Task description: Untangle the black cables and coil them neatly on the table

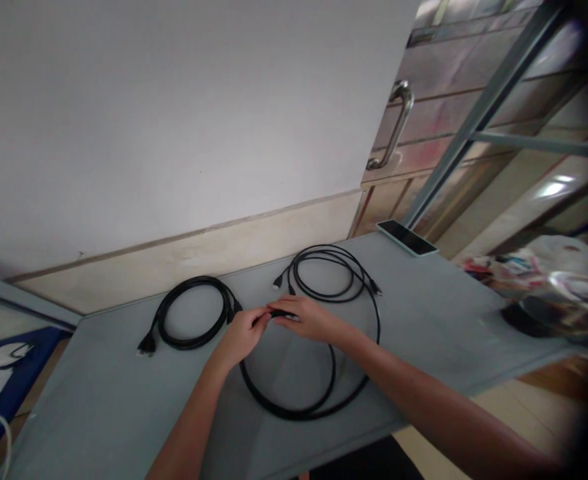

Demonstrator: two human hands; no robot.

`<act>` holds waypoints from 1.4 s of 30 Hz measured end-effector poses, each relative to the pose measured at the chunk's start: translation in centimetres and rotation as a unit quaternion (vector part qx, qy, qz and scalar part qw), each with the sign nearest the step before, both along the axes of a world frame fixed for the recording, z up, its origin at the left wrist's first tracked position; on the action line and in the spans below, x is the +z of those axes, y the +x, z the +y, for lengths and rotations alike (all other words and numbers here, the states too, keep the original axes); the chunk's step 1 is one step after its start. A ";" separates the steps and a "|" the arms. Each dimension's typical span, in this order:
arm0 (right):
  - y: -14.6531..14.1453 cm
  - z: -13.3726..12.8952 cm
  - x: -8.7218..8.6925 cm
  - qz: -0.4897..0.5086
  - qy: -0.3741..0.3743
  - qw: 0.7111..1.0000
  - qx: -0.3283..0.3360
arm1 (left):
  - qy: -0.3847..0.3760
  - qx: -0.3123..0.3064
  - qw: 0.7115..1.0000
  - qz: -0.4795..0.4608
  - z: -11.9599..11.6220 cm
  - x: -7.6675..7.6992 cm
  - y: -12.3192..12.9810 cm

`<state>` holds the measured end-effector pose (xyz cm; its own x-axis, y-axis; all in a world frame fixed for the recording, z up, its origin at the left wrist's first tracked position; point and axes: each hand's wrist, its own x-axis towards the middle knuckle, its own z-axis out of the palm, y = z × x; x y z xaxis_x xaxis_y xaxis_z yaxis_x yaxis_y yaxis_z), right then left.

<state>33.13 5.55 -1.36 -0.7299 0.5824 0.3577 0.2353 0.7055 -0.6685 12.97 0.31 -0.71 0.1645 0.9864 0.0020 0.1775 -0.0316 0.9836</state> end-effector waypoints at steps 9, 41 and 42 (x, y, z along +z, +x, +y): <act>0.8 1.5 -0.4 -0.025 0.016 0.985 -0.172 | -0.127 0.063 0.977 -0.161 0.6 -0.7 -0.8; 0.9 0.4 0.3 0.072 -0.413 0.908 0.017 | 0.140 0.035 0.970 0.196 0.2 -0.7 -0.2; 0.9 0.6 0.2 0.079 -0.408 0.910 0.005 | 0.122 0.041 0.975 0.183 0.2 -0.8 -0.1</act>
<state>34.02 6.10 -1.19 -0.7138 0.6947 -0.0886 0.0863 -0.0384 -0.9955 12.84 0.49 -1.52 0.1188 0.9739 0.1935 0.5268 -0.2270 0.8191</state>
